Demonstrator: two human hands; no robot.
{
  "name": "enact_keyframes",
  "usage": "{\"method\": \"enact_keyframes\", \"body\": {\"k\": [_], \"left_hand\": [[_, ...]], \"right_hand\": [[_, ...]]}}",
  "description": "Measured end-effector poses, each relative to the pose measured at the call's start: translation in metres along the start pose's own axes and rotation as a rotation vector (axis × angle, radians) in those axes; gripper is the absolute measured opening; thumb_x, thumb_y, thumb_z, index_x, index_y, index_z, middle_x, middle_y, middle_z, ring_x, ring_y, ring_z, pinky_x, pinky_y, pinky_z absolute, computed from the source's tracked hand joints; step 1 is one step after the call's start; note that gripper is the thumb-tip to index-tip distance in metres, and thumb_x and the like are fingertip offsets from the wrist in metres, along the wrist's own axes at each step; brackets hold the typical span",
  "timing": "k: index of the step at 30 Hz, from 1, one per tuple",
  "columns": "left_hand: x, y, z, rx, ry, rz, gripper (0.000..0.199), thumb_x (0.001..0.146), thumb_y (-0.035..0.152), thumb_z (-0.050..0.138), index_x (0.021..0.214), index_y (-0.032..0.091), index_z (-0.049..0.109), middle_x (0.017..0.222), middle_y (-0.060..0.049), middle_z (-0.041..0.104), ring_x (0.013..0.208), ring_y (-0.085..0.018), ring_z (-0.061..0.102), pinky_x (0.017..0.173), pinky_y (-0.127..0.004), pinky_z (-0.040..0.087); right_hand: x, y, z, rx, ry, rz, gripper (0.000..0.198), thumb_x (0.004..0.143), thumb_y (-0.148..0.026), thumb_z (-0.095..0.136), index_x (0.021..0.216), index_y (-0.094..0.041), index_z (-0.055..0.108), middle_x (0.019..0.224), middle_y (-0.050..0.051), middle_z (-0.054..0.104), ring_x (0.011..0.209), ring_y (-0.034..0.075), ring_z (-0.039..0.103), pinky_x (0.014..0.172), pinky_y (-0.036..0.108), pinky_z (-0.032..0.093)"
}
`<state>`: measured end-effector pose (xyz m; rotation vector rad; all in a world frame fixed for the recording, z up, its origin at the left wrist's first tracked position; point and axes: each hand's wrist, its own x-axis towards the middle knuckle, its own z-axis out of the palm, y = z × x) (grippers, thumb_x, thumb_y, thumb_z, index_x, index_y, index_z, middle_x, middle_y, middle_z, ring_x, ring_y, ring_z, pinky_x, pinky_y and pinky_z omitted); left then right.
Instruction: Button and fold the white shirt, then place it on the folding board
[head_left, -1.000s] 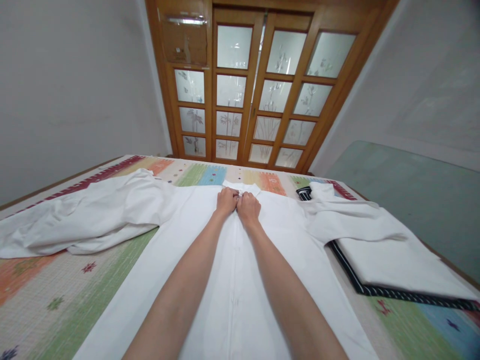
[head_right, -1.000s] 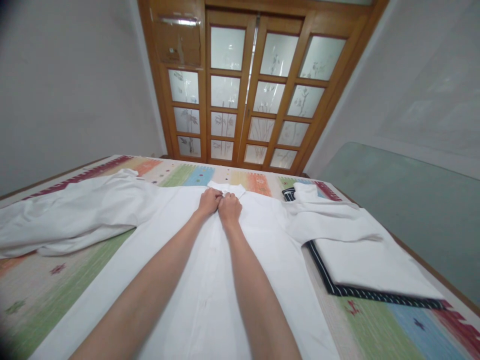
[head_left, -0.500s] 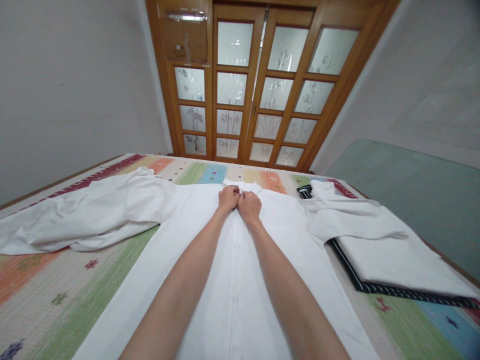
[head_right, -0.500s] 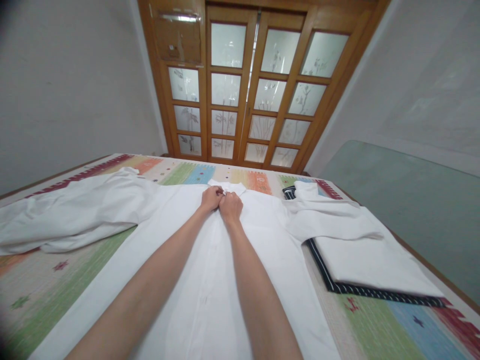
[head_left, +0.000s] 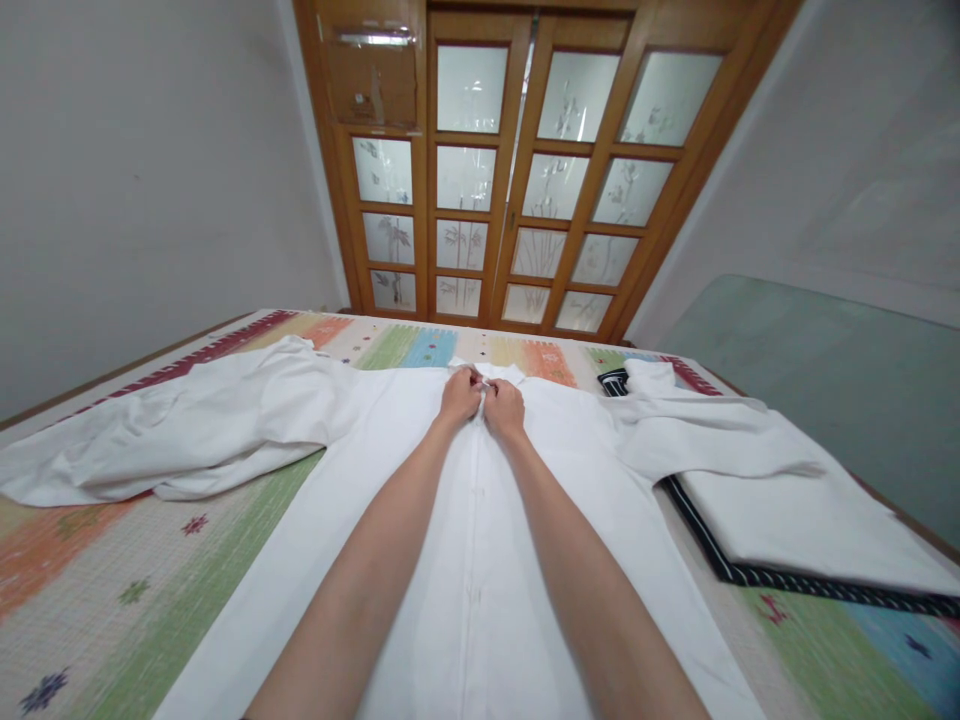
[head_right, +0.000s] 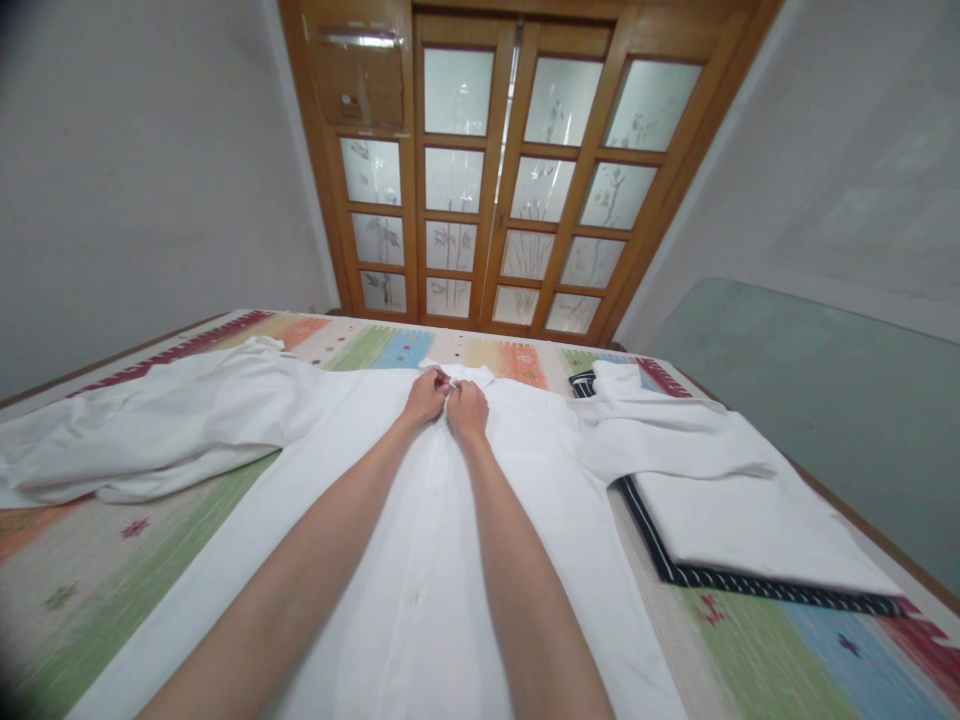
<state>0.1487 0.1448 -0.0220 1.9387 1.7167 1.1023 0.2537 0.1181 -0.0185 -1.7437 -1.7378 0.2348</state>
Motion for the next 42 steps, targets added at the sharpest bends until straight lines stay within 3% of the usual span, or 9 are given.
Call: {"method": "enact_keyframes", "body": {"k": [10,15,20,24,27,36,42], "left_hand": [[-0.001,0.001,-0.002,-0.096,-0.015,0.042,0.016,0.076,0.006,0.057,0.086,0.016,0.064,0.09,-0.005,0.07,0.086,-0.016,0.064,0.084,-0.028,0.049],[0.0,-0.002,0.0,-0.09,-0.014,0.038,0.013,0.077,0.008,0.057,0.084,0.016,0.064,0.09,-0.006,0.07,0.085,-0.017,0.063,0.084,-0.03,0.049],[0.001,-0.004,0.002,-0.122,0.01,0.036,0.01,0.077,0.009,0.058,0.08,0.017,0.062,0.084,-0.003,0.069,0.081,-0.017,0.062,0.082,-0.03,0.048],[0.001,-0.004,0.002,-0.179,0.036,0.05,0.012,0.076,0.007,0.057,0.078,0.018,0.061,0.08,-0.002,0.068,0.078,-0.017,0.062,0.08,-0.03,0.048],[0.001,-0.004,0.001,-0.208,0.041,0.055,0.012,0.075,0.007,0.056,0.078,0.018,0.061,0.08,-0.002,0.068,0.078,-0.017,0.062,0.08,-0.03,0.048],[0.001,-0.005,0.005,-0.222,0.061,0.083,0.01,0.078,0.008,0.055,0.079,0.018,0.06,0.082,-0.003,0.068,0.08,-0.017,0.063,0.08,-0.03,0.048],[0.001,-0.004,0.004,-0.217,0.059,0.095,0.011,0.078,0.008,0.055,0.079,0.017,0.06,0.083,-0.004,0.068,0.081,-0.017,0.063,0.08,-0.03,0.048]], "right_hand": [[0.006,0.004,0.005,-0.044,-0.026,0.023,0.028,0.091,-0.032,0.051,0.106,-0.017,0.069,0.107,0.01,0.07,0.1,0.021,0.063,0.084,0.027,0.044],[0.011,0.008,0.006,-0.028,0.01,0.04,0.026,0.09,-0.026,0.05,0.102,-0.017,0.071,0.106,0.01,0.069,0.099,0.019,0.063,0.083,0.026,0.045],[0.017,0.014,0.003,0.179,0.04,0.09,0.022,0.085,-0.027,0.054,0.085,-0.015,0.073,0.09,0.008,0.073,0.084,0.017,0.066,0.078,0.025,0.048],[0.019,0.017,0.001,0.481,-0.04,0.183,0.017,0.082,-0.023,0.055,0.08,-0.016,0.069,0.058,-0.001,0.066,0.048,0.011,0.058,0.054,0.02,0.048],[0.018,0.017,0.001,0.659,-0.074,0.235,0.012,0.079,-0.019,0.055,0.078,-0.016,0.066,0.045,-0.005,0.059,0.035,0.009,0.05,0.04,0.017,0.041],[0.017,0.019,0.001,0.904,-0.07,0.202,0.008,0.074,-0.022,0.056,0.078,-0.016,0.061,0.038,-0.007,0.054,0.03,0.009,0.046,0.033,0.016,0.036],[0.016,0.019,0.002,0.857,-0.083,0.166,0.012,0.073,-0.025,0.06,0.078,-0.015,0.066,0.038,-0.006,0.054,0.032,0.009,0.048,0.035,0.018,0.037]]}}
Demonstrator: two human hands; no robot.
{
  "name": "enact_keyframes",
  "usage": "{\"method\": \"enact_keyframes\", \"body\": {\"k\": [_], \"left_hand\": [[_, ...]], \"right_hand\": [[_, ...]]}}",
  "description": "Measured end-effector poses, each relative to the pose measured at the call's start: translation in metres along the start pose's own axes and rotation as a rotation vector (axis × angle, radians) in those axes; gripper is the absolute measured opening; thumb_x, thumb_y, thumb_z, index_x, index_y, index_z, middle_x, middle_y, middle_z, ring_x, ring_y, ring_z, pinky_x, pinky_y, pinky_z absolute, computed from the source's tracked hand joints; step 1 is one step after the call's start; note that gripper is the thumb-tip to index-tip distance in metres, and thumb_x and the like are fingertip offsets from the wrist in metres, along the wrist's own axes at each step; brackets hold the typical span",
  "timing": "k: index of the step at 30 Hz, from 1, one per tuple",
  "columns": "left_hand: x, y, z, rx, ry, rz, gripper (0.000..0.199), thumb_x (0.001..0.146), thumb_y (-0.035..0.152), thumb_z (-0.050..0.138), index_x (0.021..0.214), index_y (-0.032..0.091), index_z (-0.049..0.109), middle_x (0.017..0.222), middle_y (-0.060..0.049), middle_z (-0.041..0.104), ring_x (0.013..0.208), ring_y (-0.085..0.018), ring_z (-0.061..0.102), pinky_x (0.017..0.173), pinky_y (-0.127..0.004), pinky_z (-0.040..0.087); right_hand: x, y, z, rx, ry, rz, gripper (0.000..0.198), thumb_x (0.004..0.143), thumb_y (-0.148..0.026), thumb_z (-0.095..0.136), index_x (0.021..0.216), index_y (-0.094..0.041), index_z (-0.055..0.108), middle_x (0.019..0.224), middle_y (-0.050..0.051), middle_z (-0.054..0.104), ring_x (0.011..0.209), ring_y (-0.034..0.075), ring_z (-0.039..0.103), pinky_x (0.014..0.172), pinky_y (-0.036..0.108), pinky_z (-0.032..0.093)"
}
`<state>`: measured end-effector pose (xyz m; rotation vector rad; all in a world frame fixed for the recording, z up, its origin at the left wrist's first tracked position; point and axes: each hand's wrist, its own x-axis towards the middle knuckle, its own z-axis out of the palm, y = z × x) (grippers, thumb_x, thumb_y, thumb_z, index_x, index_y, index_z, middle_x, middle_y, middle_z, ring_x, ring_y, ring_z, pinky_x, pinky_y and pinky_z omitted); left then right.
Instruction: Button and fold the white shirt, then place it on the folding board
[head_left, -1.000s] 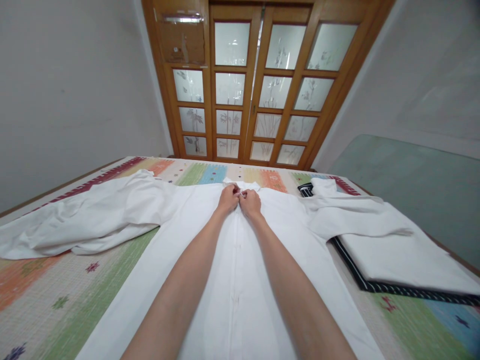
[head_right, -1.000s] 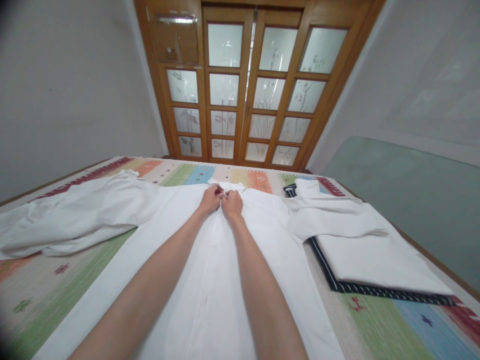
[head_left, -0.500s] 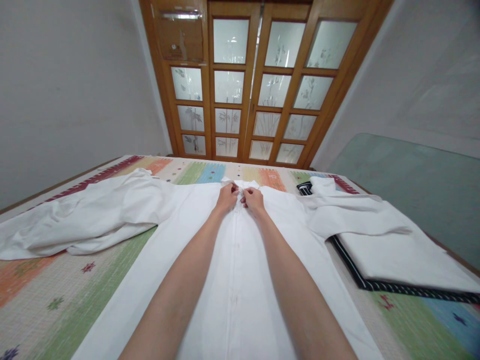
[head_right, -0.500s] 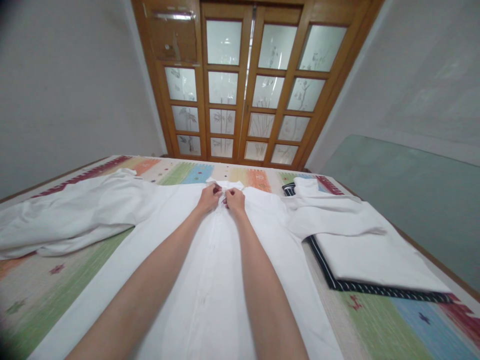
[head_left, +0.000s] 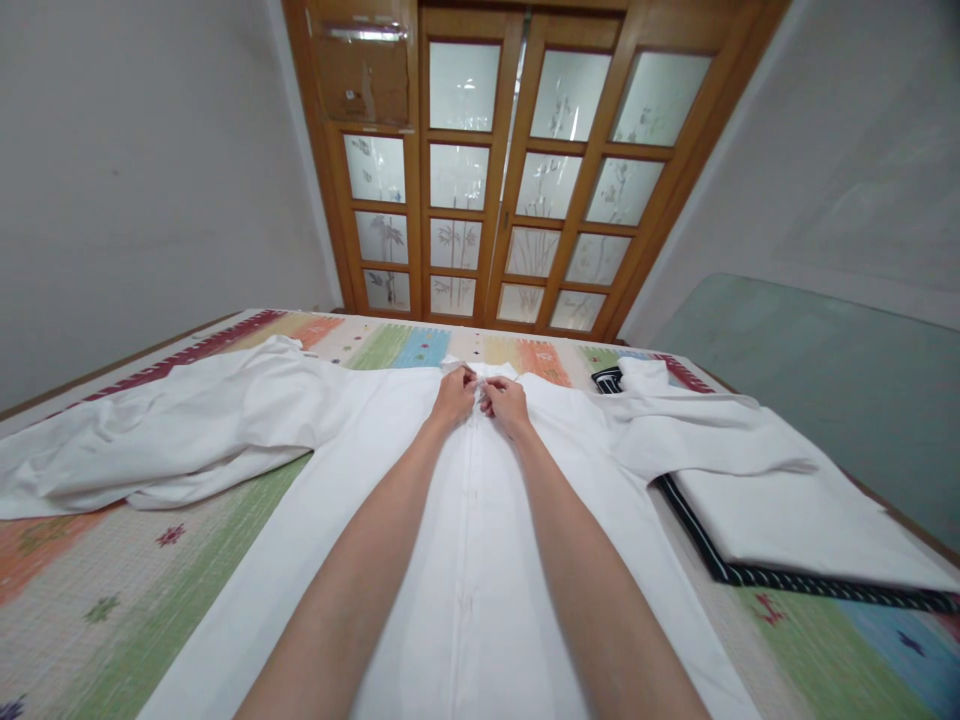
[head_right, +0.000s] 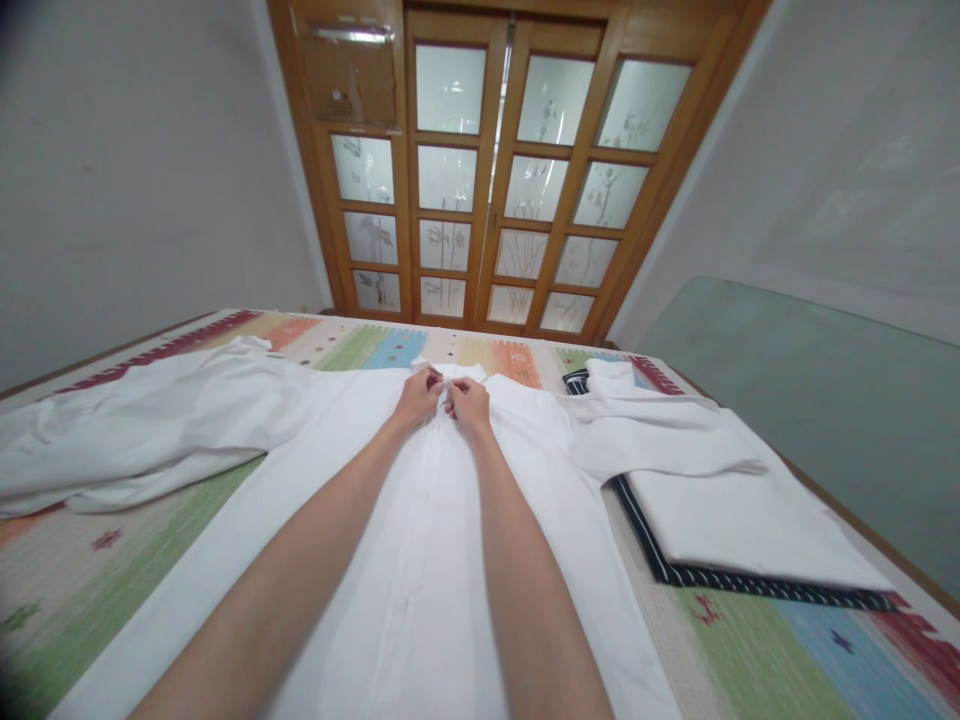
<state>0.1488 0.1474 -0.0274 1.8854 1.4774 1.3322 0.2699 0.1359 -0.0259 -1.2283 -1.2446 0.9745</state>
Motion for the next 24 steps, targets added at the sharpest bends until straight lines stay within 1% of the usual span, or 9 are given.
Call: {"method": "enact_keyframes", "body": {"k": [6,12,15,18,19,21,24], "left_hand": [[0.0001,0.0001,-0.0009,-0.008,-0.009,-0.01,0.01,0.077,0.009,0.056,0.08,0.017,0.061,0.083,-0.004,0.068,0.081,-0.017,0.063,0.08,-0.031,0.048],[0.0002,-0.0013,-0.0006,-0.024,-0.002,0.019,0.011,0.077,0.01,0.056,0.08,0.017,0.063,0.082,-0.004,0.07,0.079,-0.017,0.064,0.079,-0.03,0.049],[-0.0003,-0.0007,-0.0006,-0.029,0.02,0.038,0.014,0.076,0.008,0.054,0.078,0.018,0.064,0.081,-0.003,0.07,0.077,-0.016,0.064,0.08,-0.03,0.049],[-0.0012,0.0014,-0.0006,-0.053,0.042,0.008,0.014,0.074,0.007,0.055,0.077,0.018,0.064,0.078,-0.002,0.069,0.074,-0.016,0.064,0.077,-0.03,0.05],[-0.0015,0.0022,-0.0006,-0.069,0.048,-0.011,0.012,0.073,0.008,0.057,0.076,0.018,0.063,0.076,-0.002,0.069,0.073,-0.016,0.064,0.075,-0.029,0.05],[-0.0021,0.0036,-0.0005,-0.106,0.064,-0.039,0.008,0.071,0.012,0.062,0.077,0.018,0.062,0.074,-0.001,0.068,0.07,-0.015,0.063,0.073,-0.029,0.05],[-0.0026,0.0045,-0.0002,-0.136,0.089,-0.048,0.013,0.068,0.021,0.069,0.077,0.018,0.06,0.074,0.0,0.067,0.069,-0.014,0.062,0.071,-0.028,0.05]], "right_hand": [[-0.0009,-0.0003,-0.0011,-0.041,-0.016,-0.018,0.014,0.075,-0.026,0.06,0.08,-0.014,0.068,0.039,-0.005,0.055,0.034,0.01,0.049,0.037,0.018,0.038],[0.0009,-0.0016,-0.0011,-0.037,-0.038,0.034,0.017,0.076,-0.019,0.052,0.083,-0.015,0.066,0.039,-0.006,0.054,0.032,0.009,0.047,0.036,0.017,0.036],[0.0022,-0.002,0.0002,0.003,-0.047,0.051,0.02,0.076,-0.016,0.045,0.081,-0.015,0.064,0.048,-0.004,0.06,0.032,0.008,0.049,0.035,0.017,0.035],[0.0025,-0.0023,0.001,0.027,-0.041,0.054,0.021,0.077,-0.018,0.043,0.079,-0.015,0.063,0.058,-0.001,0.065,0.033,0.007,0.049,0.033,0.017,0.034],[0.0023,-0.0024,0.0009,0.02,-0.043,0.049,0.021,0.078,-0.019,0.042,0.08,-0.015,0.063,0.057,-0.001,0.065,0.032,0.007,0.048,0.033,0.017,0.033],[0.0016,-0.0029,0.0001,-0.009,-0.049,0.034,0.024,0.078,-0.021,0.042,0.082,-0.014,0.064,0.048,-0.004,0.059,0.029,0.007,0.042,0.032,0.018,0.03],[0.0006,-0.0032,-0.0012,-0.043,-0.055,0.006,0.029,0.078,-0.023,0.04,0.084,-0.013,0.066,0.038,-0.007,0.05,0.027,0.008,0.037,0.032,0.019,0.027]]}}
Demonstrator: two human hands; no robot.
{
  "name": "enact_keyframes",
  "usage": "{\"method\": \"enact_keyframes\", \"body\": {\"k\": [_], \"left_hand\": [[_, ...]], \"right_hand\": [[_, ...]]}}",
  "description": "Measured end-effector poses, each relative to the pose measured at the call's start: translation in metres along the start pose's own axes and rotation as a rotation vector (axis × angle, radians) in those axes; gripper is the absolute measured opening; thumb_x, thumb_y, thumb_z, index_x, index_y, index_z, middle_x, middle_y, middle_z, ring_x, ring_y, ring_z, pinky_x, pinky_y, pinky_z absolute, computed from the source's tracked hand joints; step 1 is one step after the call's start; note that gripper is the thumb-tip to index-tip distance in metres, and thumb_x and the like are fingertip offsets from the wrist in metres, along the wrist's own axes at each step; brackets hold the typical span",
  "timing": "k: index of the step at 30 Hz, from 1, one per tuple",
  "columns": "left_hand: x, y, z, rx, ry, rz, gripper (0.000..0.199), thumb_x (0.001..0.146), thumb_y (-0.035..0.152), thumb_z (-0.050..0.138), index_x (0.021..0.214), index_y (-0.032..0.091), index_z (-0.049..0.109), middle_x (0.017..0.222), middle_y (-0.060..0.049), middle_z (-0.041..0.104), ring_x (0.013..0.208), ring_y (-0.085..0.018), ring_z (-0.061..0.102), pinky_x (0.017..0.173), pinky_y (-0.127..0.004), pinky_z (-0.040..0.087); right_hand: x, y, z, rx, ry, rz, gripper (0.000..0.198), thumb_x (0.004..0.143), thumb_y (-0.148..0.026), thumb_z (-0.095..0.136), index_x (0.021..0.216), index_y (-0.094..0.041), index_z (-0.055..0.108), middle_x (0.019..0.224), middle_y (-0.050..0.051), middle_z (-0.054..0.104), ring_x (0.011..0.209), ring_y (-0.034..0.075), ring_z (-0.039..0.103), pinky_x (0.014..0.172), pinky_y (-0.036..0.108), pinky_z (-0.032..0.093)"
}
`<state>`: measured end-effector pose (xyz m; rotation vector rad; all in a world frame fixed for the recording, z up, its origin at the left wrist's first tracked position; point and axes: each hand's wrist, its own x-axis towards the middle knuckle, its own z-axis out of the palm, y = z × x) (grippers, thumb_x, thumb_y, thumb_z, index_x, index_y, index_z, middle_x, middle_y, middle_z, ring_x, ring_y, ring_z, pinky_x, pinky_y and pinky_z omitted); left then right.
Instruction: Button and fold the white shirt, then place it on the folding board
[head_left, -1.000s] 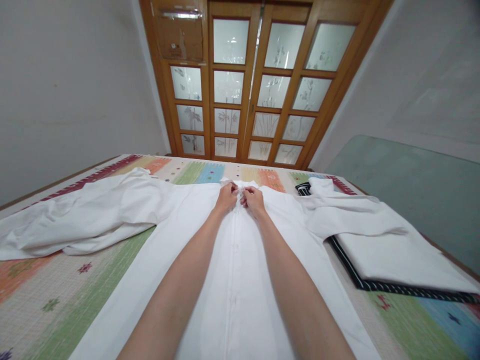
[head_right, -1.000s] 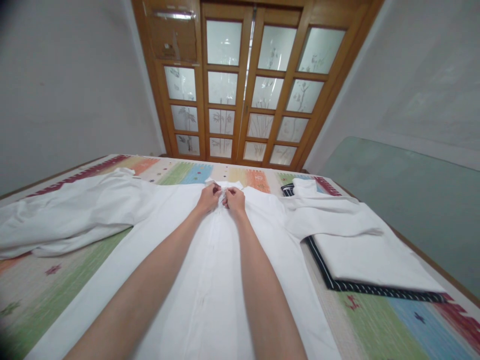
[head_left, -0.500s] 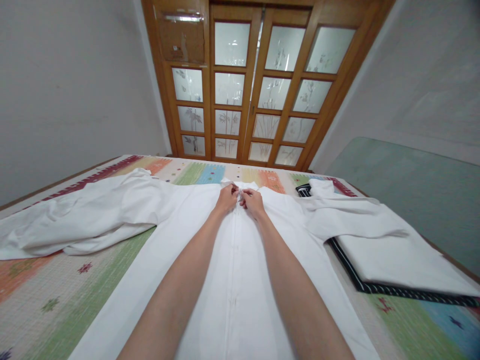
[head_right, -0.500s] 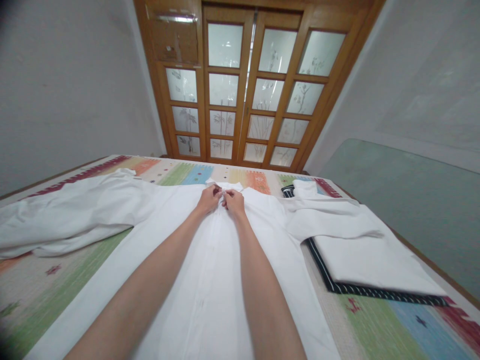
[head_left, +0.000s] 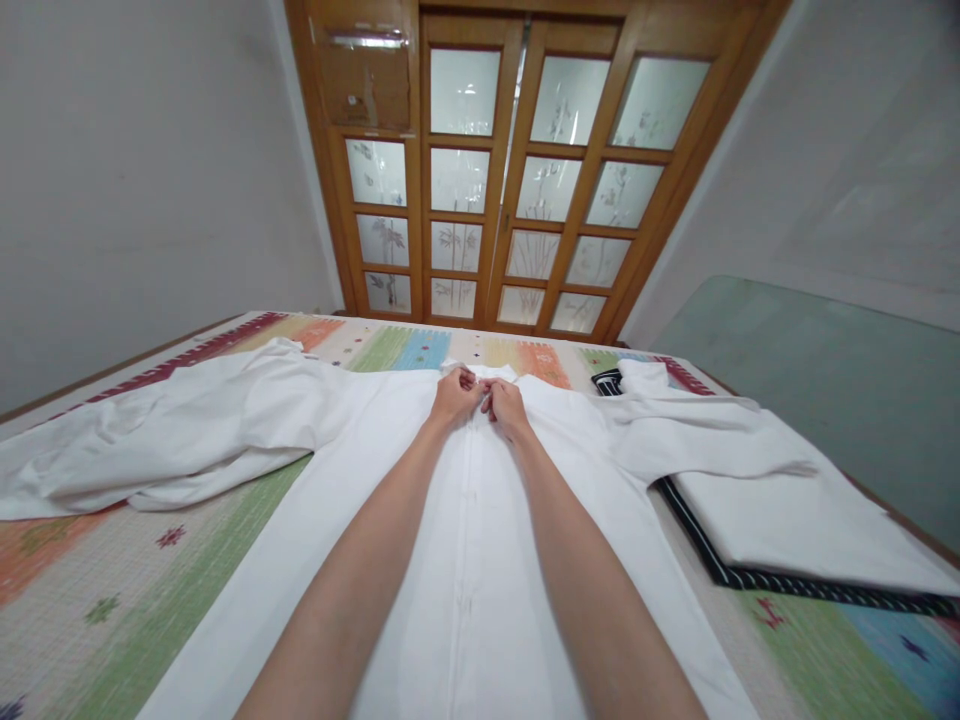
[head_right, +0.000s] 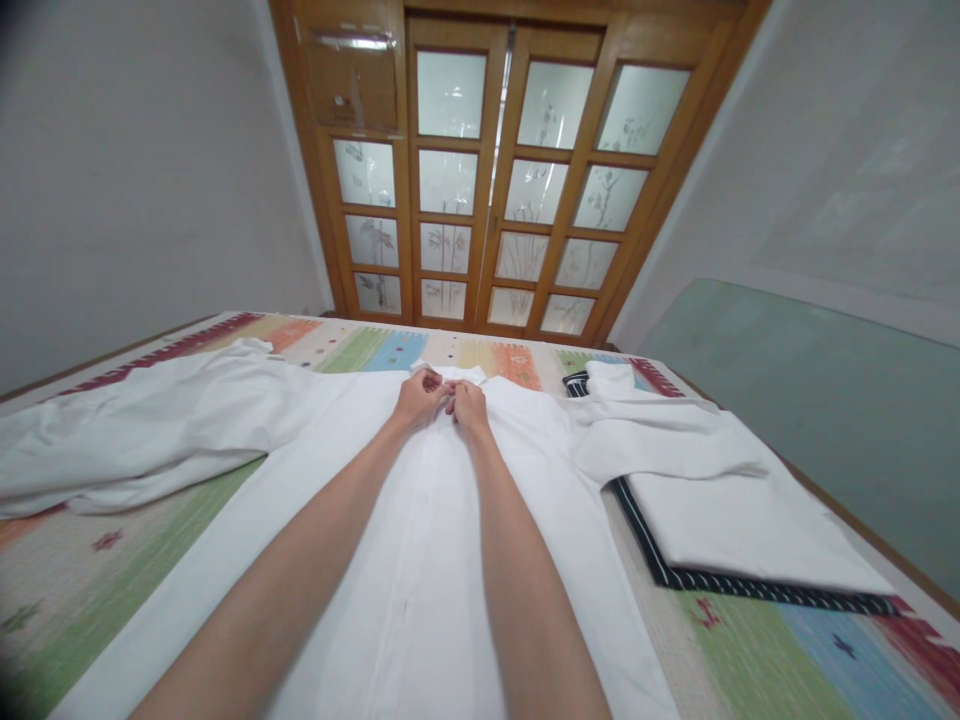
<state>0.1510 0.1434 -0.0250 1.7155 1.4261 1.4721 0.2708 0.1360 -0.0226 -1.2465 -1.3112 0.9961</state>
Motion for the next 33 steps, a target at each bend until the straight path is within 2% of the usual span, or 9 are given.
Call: {"method": "enact_keyframes", "body": {"k": [5,9,20,25,33], "left_hand": [[0.0,-0.001,0.0,0.068,-0.021,-0.004,0.01,0.071,0.023,0.068,0.069,0.018,0.06,0.072,-0.001,0.068,0.069,-0.015,0.063,0.072,-0.028,0.05],[0.001,-0.001,-0.001,0.099,-0.016,-0.008,0.008,0.073,0.022,0.065,0.067,0.018,0.062,0.072,-0.002,0.069,0.07,-0.015,0.064,0.073,-0.028,0.05],[0.003,0.001,-0.003,0.126,0.001,-0.061,0.007,0.073,0.016,0.066,0.067,0.017,0.063,0.072,-0.002,0.071,0.07,-0.015,0.064,0.072,-0.027,0.049],[0.004,0.0,-0.003,0.12,0.017,-0.063,0.007,0.073,0.018,0.066,0.067,0.017,0.064,0.071,-0.002,0.07,0.071,-0.016,0.065,0.072,-0.027,0.05],[0.003,-0.001,-0.005,0.017,-0.006,-0.084,0.006,0.074,0.024,0.068,0.072,0.018,0.067,0.074,-0.002,0.072,0.072,-0.016,0.067,0.072,-0.027,0.052]], "right_hand": [[0.002,0.002,0.0,-0.027,0.016,-0.021,0.031,0.076,-0.027,0.042,0.084,-0.014,0.069,0.038,-0.006,0.05,0.033,0.01,0.042,0.038,0.019,0.032],[0.005,0.005,-0.001,-0.043,0.015,-0.046,0.032,0.075,-0.024,0.04,0.084,-0.014,0.07,0.048,-0.004,0.056,0.038,0.009,0.047,0.045,0.019,0.039],[0.008,0.013,0.002,-0.137,0.06,-0.108,0.036,0.073,-0.016,0.04,0.086,-0.015,0.074,0.078,0.003,0.071,0.045,0.009,0.052,0.052,0.02,0.045],[0.007,0.013,0.002,-0.186,0.086,-0.134,0.036,0.073,-0.014,0.042,0.085,-0.016,0.076,0.081,0.003,0.073,0.059,0.013,0.062,0.065,0.023,0.05],[0.004,0.01,0.0,-0.171,0.045,-0.113,0.037,0.074,-0.014,0.042,0.088,-0.013,0.076,0.068,0.001,0.071,0.049,0.012,0.057,0.058,0.022,0.048]]}}
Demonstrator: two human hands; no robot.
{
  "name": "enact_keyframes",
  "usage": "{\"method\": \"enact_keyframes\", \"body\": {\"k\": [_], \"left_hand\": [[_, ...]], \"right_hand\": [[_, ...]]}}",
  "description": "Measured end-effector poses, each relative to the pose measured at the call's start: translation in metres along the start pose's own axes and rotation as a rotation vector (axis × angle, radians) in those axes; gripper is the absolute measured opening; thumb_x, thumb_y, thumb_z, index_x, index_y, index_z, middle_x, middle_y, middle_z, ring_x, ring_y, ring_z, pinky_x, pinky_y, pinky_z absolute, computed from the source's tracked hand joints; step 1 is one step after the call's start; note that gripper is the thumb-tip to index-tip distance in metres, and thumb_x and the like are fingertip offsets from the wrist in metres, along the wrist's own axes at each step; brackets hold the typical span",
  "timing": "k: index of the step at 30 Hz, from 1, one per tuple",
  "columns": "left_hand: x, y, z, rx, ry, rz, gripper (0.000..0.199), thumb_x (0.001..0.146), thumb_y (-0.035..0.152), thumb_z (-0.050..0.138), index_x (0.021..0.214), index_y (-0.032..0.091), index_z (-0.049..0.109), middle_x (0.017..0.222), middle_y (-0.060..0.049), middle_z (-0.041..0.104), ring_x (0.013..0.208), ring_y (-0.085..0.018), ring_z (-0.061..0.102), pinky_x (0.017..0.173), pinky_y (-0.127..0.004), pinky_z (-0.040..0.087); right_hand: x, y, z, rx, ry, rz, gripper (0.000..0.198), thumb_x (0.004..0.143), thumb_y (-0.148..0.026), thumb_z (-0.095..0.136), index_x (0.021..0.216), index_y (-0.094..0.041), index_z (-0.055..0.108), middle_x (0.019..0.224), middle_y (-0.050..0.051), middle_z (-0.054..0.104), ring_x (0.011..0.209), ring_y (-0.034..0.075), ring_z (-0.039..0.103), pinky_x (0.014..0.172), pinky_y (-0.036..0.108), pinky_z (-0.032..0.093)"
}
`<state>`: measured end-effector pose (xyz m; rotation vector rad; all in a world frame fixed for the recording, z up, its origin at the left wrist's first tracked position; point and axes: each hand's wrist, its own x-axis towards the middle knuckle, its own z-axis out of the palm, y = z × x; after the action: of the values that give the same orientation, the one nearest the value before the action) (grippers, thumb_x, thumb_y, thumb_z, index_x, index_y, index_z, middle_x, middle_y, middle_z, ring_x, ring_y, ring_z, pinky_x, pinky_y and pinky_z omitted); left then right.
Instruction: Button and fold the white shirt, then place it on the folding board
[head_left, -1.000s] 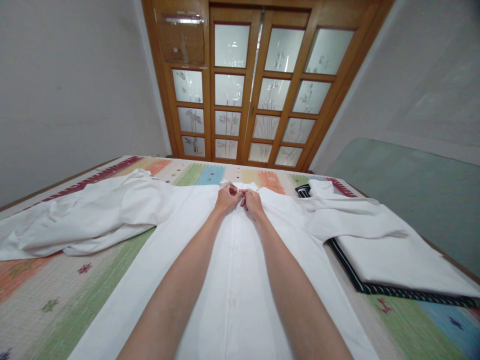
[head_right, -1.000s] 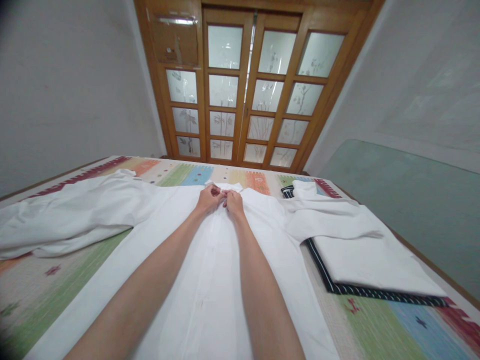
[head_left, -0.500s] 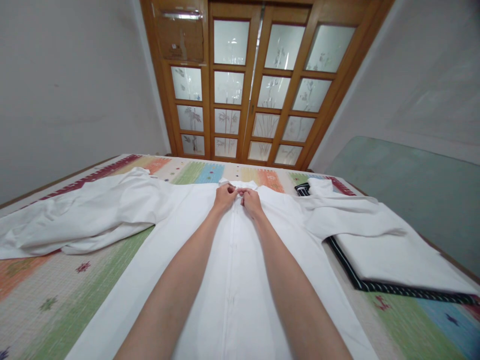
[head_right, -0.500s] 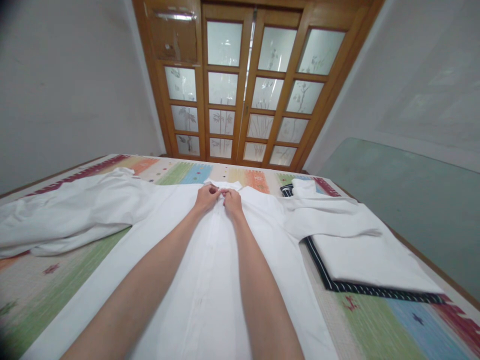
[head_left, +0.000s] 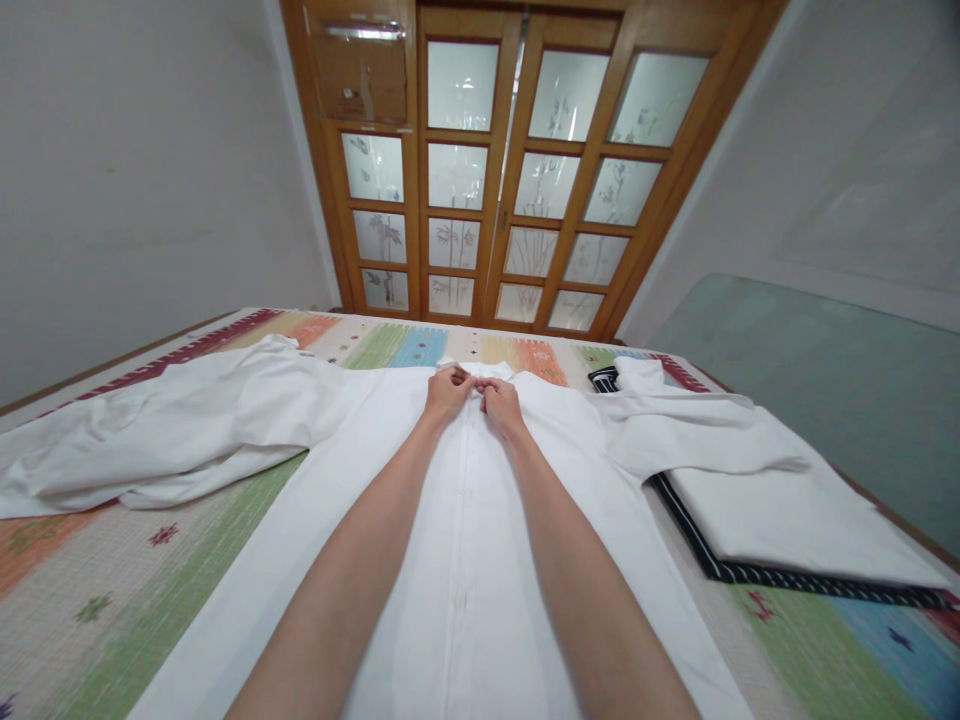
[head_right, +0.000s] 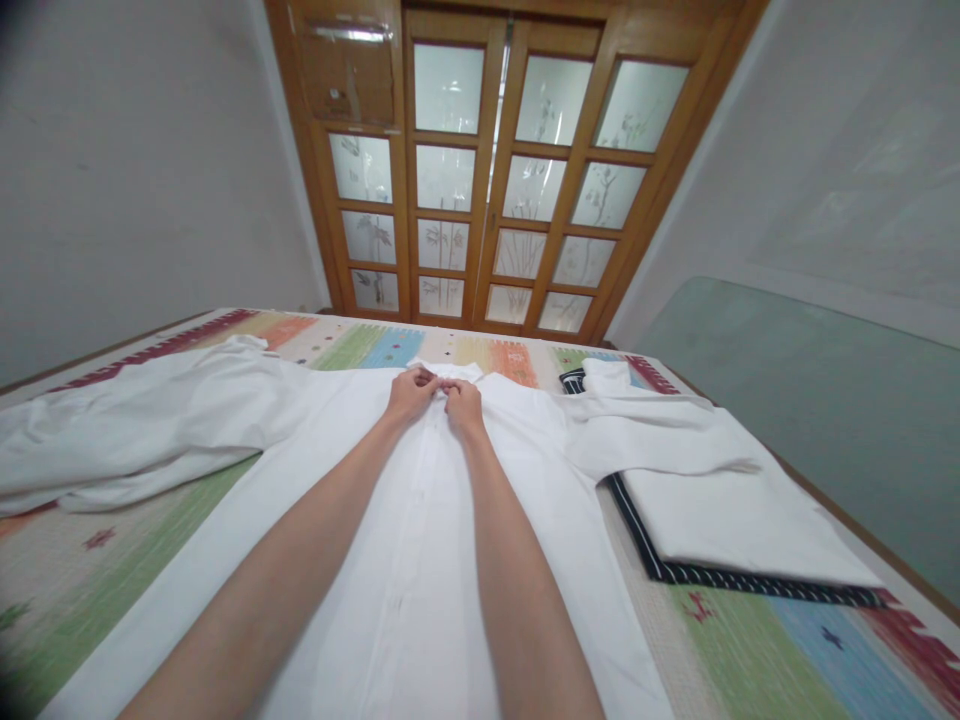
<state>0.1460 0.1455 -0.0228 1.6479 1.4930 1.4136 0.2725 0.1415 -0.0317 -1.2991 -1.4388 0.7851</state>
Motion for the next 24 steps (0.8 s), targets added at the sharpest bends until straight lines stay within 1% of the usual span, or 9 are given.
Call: {"method": "enact_keyframes", "body": {"k": [2,5,11,15,19,24], "left_hand": [[0.0003,-0.0002,-0.0004,-0.007,-0.01,-0.007,0.007,0.074,0.024,0.067,0.071,0.018,0.067,0.072,-0.002,0.071,0.071,-0.016,0.067,0.071,-0.027,0.052],[0.0009,-0.0001,-0.0007,-0.007,-0.002,-0.027,0.008,0.074,0.022,0.066,0.068,0.018,0.066,0.068,-0.001,0.07,0.069,-0.016,0.067,0.071,-0.027,0.051],[0.0022,0.0002,-0.0011,-0.043,0.006,-0.061,0.01,0.074,0.023,0.065,0.066,0.018,0.065,0.065,-0.001,0.069,0.067,-0.016,0.066,0.068,-0.026,0.05],[0.0027,-0.0015,-0.0001,-0.064,0.008,-0.07,0.01,0.074,0.023,0.066,0.066,0.017,0.065,0.064,-0.001,0.069,0.064,-0.016,0.066,0.066,-0.026,0.05],[0.0032,-0.003,0.0009,-0.098,0.007,-0.077,0.008,0.074,0.021,0.066,0.067,0.017,0.065,0.065,-0.001,0.069,0.062,-0.015,0.066,0.066,-0.026,0.051],[0.0043,-0.004,0.0016,-0.146,0.009,-0.097,0.009,0.075,0.02,0.066,0.067,0.017,0.064,0.065,-0.001,0.068,0.06,-0.014,0.065,0.063,-0.025,0.051]], "right_hand": [[-0.0002,-0.0001,0.0,-0.001,0.001,0.003,0.036,0.074,-0.014,0.043,0.087,-0.014,0.076,0.068,0.001,0.072,0.051,0.012,0.059,0.059,0.022,0.049],[-0.0008,-0.0006,0.0003,-0.025,0.01,0.007,0.034,0.073,-0.014,0.046,0.085,-0.016,0.077,0.075,0.003,0.075,0.056,0.014,0.062,0.061,0.023,0.05],[-0.0025,-0.0027,0.0015,-0.094,0.057,-0.045,0.029,0.074,-0.014,0.051,0.081,-0.019,0.079,0.086,0.005,0.077,0.076,0.019,0.069,0.072,0.027,0.053],[-0.0022,-0.0024,0.0034,-0.111,0.065,-0.051,0.028,0.074,-0.014,0.052,0.081,-0.019,0.079,0.087,0.006,0.078,0.078,0.02,0.07,0.075,0.029,0.054],[-0.0025,-0.0012,0.0046,-0.1,0.085,-0.072,0.026,0.074,-0.014,0.053,0.078,-0.019,0.078,0.083,0.005,0.077,0.077,0.02,0.07,0.077,0.03,0.053],[-0.0032,0.0002,0.0046,-0.164,0.105,-0.15,0.025,0.075,-0.013,0.055,0.076,-0.02,0.078,0.083,0.006,0.077,0.086,0.022,0.069,0.088,0.032,0.05]]}}
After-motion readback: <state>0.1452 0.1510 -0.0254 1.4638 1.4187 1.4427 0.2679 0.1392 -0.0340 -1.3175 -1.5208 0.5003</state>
